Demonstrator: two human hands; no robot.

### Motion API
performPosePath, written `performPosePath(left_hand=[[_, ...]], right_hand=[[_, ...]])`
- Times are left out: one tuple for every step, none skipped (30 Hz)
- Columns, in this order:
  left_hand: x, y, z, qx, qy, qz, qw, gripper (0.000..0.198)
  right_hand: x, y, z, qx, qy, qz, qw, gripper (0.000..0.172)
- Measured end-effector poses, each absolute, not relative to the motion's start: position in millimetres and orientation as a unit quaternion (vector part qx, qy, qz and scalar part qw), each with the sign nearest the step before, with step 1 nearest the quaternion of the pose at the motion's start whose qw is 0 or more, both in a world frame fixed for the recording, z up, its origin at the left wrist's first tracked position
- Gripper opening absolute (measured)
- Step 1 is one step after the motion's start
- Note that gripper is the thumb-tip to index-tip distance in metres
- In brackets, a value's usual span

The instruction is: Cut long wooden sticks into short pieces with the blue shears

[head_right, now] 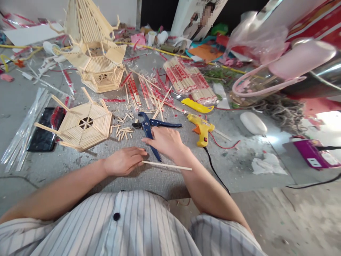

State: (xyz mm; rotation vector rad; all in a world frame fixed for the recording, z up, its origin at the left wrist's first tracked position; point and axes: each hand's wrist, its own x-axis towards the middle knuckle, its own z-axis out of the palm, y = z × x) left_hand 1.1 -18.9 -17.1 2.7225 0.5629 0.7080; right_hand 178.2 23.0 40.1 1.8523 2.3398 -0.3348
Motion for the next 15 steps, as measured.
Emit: performPosePath(left_hand=[[1,-19,-18,0.941,0.197,0.241,0.135,0.025],[1,-19,-18,0.941,0.199,0.238,0.134,0.025],[1,-19,-18,0.941,0.2,0.236,0.135,0.025],[1,-19,-18,0.941,0.2,0.236,0.136,0.025],[1,-19,-18,0.941,0.199,0.236,0.136,0.026],[1,-19,-17,0.941,0.2,0.236,0.137,0.026],[1,-19,-17,0.941,0.202,0.236,0.138,0.026],[1,-19,-16,0.939,0.205,0.238,0.138,0.025],[0,-19,-16,0.938,0.208,0.242,0.139,0.025],[0,-18,-16,0.936,0.21,0.246,0.14,0.024],[0,-18,-16,0.934,0.213,0.251,0.142,0.023],[-1,-18,-16,0.932,0.214,0.256,0.143,0.023],[-1,-18,-16,0.93,0.214,0.261,0.145,0.022],[-1,-18,-16,0.928,0.215,0.266,0.148,0.021],[-2,-18,-16,0.925,0.218,0.272,0.153,0.02]], right_hand=[[177,22,37,0.615,0.777,-0.112,0.078,0.036],[176,21,35,0.618,0.774,-0.112,0.083,0.036],[174,21,32,0.626,0.767,-0.113,0.084,0.034],[173,20,29,0.637,0.758,-0.115,0.081,0.031],[172,20,26,0.649,0.748,-0.119,0.074,0.028],[171,21,24,0.661,0.738,-0.123,0.06,0.026],[172,21,23,0.67,0.73,-0.127,0.041,0.024],[174,21,22,0.675,0.726,-0.13,0.018,0.022],[177,21,23,0.678,0.723,-0.134,-0.009,0.02],[180,20,24,0.677,0.722,-0.14,-0.039,0.019],[184,20,26,0.674,0.72,-0.149,-0.073,0.018],[188,20,29,0.669,0.717,-0.161,-0.113,0.017],[191,19,32,0.661,0.712,-0.18,-0.157,0.017],[194,18,35,0.649,0.704,-0.203,-0.205,0.017],[197,17,38,0.635,0.692,-0.231,-0.254,0.017]])
